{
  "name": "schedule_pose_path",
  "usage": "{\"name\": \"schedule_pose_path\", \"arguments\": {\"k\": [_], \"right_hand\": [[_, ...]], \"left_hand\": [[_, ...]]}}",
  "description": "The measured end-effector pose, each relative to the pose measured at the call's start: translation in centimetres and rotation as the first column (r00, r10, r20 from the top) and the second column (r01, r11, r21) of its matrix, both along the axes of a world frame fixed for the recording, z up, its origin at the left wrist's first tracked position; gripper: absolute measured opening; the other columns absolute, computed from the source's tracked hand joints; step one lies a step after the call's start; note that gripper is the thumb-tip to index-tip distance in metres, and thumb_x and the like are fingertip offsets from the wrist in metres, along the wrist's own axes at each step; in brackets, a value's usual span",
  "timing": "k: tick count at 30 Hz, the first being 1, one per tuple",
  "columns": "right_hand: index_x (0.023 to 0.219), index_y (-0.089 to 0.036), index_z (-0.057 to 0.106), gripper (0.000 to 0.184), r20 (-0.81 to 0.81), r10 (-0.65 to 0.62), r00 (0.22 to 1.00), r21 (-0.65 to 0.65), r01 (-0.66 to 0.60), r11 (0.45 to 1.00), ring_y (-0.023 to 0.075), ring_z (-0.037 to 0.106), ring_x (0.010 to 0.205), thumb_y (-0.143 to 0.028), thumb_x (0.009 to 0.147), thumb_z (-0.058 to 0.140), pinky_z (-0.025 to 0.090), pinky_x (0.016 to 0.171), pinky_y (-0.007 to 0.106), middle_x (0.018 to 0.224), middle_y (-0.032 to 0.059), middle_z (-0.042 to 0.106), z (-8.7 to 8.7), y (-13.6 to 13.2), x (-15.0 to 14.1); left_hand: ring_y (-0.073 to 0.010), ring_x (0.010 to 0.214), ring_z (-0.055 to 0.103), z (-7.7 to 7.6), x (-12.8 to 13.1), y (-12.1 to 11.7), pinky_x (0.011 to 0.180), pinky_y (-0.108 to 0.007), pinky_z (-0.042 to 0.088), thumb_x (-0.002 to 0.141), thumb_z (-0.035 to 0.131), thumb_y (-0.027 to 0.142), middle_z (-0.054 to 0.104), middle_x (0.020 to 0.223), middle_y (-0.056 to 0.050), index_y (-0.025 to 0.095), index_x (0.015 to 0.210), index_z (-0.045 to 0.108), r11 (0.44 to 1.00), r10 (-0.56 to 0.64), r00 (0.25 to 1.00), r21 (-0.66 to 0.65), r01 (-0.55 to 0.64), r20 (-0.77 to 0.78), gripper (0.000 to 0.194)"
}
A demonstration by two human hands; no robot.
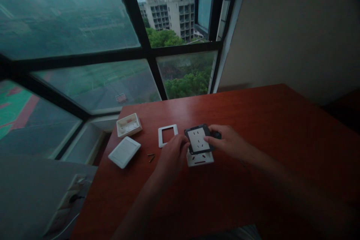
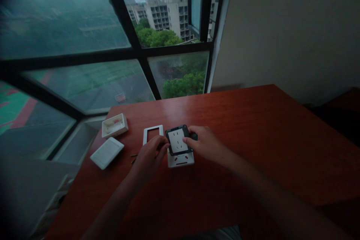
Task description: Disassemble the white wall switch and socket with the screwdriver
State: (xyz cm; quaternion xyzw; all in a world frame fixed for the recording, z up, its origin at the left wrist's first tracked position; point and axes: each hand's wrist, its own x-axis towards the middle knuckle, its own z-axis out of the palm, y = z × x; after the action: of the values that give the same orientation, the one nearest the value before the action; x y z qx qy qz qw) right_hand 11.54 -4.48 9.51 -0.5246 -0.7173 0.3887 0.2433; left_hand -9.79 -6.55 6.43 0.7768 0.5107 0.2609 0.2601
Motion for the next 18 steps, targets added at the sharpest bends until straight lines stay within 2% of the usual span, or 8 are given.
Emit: {"name": "schedule_pose_path", "arguments": {"k": [4, 12, 18], "right_hand": [[0.088, -0.014, 0.067, 0.016, 0.002, -0.002, 1.0, 0.013, 0.002, 1.0, 0.0181, 0.062, 0.071, -0.025, 0.084, 0.057, 0.044, 0.062, 0.028, 0.083, 0.0061, 0.07, 0.0, -0.1, 0.2], [0.09, -0.016, 0.067, 0.014, 0.043, 0.01, 0.999, 0.082, -0.014, 0.997, 0.0181, 0.062, 0.072, -0.024, 0.084, 0.057, 0.043, 0.063, 0.029, 0.085, 0.006, 0.071, 0.4, -0.1, 0.0], [0.085, -0.016, 0.065, 0.012, 0.102, 0.009, 0.995, 0.129, -0.022, 0.991, 0.0176, 0.063, 0.071, -0.025, 0.086, 0.056, 0.041, 0.061, 0.028, 0.081, 0.0047, 0.07, 0.7, -0.2, -0.2]], "left_hand": [[-0.0163, 0.072, 0.053, 0.0, -0.1, -0.2, 0.064, -0.027, 0.04, 0.093, 0.043, 0.022, 0.057, 0.081, -0.002, 0.019, 0.083, 0.05, 0.999, -0.035, 0.998, -0.022, 0.037, 0.047, 0.012], [-0.0165, 0.073, 0.053, 0.9, -0.5, -1.0, 0.065, -0.028, 0.041, 0.094, 0.043, 0.023, 0.058, 0.082, -0.003, 0.019, 0.083, 0.05, 0.999, -0.021, 0.996, -0.028, 0.023, 0.089, 0.014], [-0.0158, 0.071, 0.054, 1.1, -1.1, -2.0, 0.064, -0.026, 0.041, 0.094, 0.041, 0.023, 0.057, 0.08, -0.001, 0.02, 0.086, 0.049, 0.999, -0.025, 0.998, 0.03, 0.023, 0.053, 0.012]]}}
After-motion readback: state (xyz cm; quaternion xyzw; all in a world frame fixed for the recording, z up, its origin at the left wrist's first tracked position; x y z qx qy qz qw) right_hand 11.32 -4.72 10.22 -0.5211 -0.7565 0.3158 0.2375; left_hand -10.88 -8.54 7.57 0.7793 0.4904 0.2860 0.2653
